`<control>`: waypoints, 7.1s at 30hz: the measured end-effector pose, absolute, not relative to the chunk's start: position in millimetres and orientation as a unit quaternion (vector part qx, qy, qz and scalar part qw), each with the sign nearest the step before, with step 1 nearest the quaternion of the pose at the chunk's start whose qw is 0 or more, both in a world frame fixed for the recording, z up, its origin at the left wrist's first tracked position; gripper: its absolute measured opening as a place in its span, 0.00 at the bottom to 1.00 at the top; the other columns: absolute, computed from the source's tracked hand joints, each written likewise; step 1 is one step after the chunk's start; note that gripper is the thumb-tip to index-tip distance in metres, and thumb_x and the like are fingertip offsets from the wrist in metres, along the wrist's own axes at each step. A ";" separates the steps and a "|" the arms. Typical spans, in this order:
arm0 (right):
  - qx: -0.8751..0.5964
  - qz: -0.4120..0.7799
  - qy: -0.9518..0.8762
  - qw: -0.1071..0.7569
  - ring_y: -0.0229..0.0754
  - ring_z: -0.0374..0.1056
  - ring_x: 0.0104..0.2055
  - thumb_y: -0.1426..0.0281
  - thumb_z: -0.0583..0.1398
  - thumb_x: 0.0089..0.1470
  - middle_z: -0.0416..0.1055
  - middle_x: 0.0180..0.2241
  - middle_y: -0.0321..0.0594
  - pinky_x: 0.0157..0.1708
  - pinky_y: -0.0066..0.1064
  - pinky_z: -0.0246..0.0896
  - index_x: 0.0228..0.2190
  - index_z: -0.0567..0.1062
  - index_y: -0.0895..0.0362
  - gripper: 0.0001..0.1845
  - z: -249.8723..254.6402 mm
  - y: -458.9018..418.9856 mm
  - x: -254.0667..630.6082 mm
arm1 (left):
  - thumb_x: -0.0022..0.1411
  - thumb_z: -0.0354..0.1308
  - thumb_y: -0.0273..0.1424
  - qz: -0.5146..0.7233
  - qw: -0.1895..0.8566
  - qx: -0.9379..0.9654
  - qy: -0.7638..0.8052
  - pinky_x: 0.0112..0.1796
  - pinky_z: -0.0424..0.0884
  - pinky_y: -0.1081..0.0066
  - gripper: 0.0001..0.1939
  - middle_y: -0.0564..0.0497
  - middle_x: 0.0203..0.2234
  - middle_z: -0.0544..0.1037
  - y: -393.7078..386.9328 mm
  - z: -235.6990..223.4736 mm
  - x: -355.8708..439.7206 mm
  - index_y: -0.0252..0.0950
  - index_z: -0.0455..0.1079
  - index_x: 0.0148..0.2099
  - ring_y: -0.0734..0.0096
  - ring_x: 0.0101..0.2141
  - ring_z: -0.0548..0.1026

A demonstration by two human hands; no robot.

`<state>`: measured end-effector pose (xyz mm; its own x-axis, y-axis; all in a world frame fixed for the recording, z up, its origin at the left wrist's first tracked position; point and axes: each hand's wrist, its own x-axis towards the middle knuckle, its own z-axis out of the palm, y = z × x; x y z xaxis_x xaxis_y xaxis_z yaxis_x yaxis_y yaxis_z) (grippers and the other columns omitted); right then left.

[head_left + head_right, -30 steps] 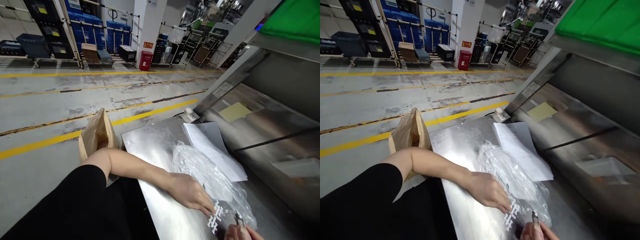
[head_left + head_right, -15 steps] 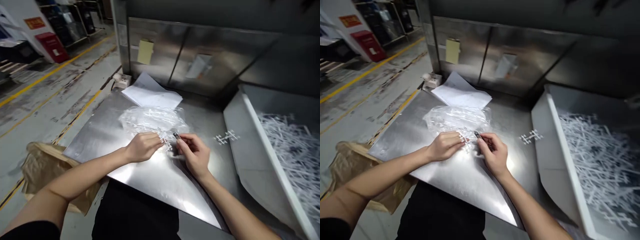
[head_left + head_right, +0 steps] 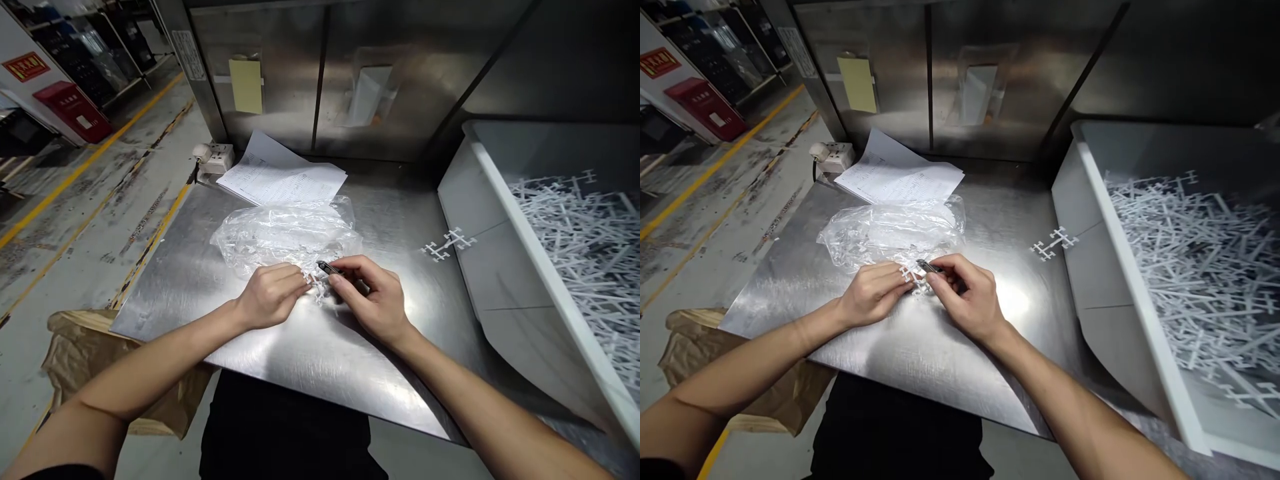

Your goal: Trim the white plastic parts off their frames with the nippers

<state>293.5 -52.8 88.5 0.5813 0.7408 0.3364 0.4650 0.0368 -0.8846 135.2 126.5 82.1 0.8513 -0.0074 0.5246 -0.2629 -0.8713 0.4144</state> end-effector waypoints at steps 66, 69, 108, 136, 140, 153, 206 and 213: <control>-0.679 0.146 -0.495 0.523 0.41 0.74 0.30 0.67 0.66 0.70 0.81 0.33 0.37 0.28 0.34 0.65 0.43 0.81 0.53 0.04 97.8 -57.7 282.8 | 0.79 0.52 0.25 0.268 0.235 0.932 -0.072 0.29 0.68 0.69 0.13 0.51 0.28 0.76 120.2 78.1 136.4 0.36 0.71 0.38 0.70 0.28 0.73; -0.677 0.141 -0.502 0.520 0.41 0.74 0.30 0.67 0.66 0.70 0.81 0.33 0.37 0.28 0.34 0.66 0.43 0.81 0.52 0.03 97.9 -58.1 281.9 | 0.78 0.52 0.24 0.278 0.221 0.931 -0.080 0.29 0.68 0.68 0.11 0.51 0.28 0.76 120.4 76.0 136.5 0.35 0.72 0.40 0.69 0.28 0.73; -0.655 0.257 -0.345 0.621 0.39 0.68 0.26 0.59 0.68 0.67 0.76 0.27 0.36 0.24 0.31 0.61 0.40 0.82 0.55 0.12 93.5 -50.2 285.7 | 0.79 0.53 0.24 0.304 0.230 0.923 -0.049 0.32 0.77 0.69 0.08 0.47 0.34 0.84 118.1 76.5 137.1 0.33 0.74 0.52 0.67 0.31 0.82; -0.654 0.070 -0.535 0.530 0.43 0.73 0.34 0.70 0.65 0.72 0.78 0.35 0.37 0.35 0.37 0.68 0.47 0.80 0.53 0.04 100.5 -57.5 300.4 | 0.81 0.52 0.27 0.257 0.369 0.892 -0.044 0.42 0.73 0.66 0.11 0.47 0.35 0.82 130.8 85.8 136.9 0.37 0.76 0.49 0.65 0.37 0.80; -0.652 0.066 -0.545 0.523 0.43 0.73 0.35 0.70 0.65 0.72 0.78 0.36 0.38 0.37 0.38 0.68 0.47 0.80 0.53 0.05 102.4 -57.6 302.4 | 0.82 0.52 0.28 0.252 0.380 0.889 -0.043 0.39 0.73 0.68 0.11 0.50 0.32 0.81 132.5 87.4 135.5 0.37 0.77 0.51 0.67 0.34 0.80; -0.639 0.093 -0.599 0.474 0.42 0.74 0.36 0.69 0.65 0.72 0.80 0.39 0.40 0.37 0.36 0.66 0.49 0.80 0.55 0.06 103.7 -58.4 315.7 | 0.82 0.52 0.30 0.128 0.485 0.865 -0.025 0.44 0.73 0.70 0.15 0.51 0.33 0.81 141.1 100.0 135.5 0.36 0.77 0.42 0.70 0.36 0.79; -0.699 0.278 -0.452 0.480 0.41 0.70 0.28 0.63 0.68 0.65 0.79 0.28 0.37 0.28 0.33 0.62 0.38 0.83 0.55 0.08 112.3 -56.0 317.2 | 0.78 0.60 0.32 0.195 0.402 0.885 0.127 0.38 0.78 0.73 0.11 0.52 0.36 0.88 126.0 93.1 132.3 0.38 0.81 0.41 0.68 0.37 0.85; -0.700 0.230 -0.478 0.478 0.40 0.70 0.28 0.65 0.68 0.66 0.79 0.28 0.35 0.30 0.33 0.63 0.40 0.83 0.54 0.06 109.5 -55.7 315.5 | 0.77 0.60 0.29 0.213 0.371 0.898 0.104 0.37 0.75 0.73 0.11 0.52 0.35 0.87 126.0 92.7 131.8 0.38 0.81 0.40 0.70 0.35 0.84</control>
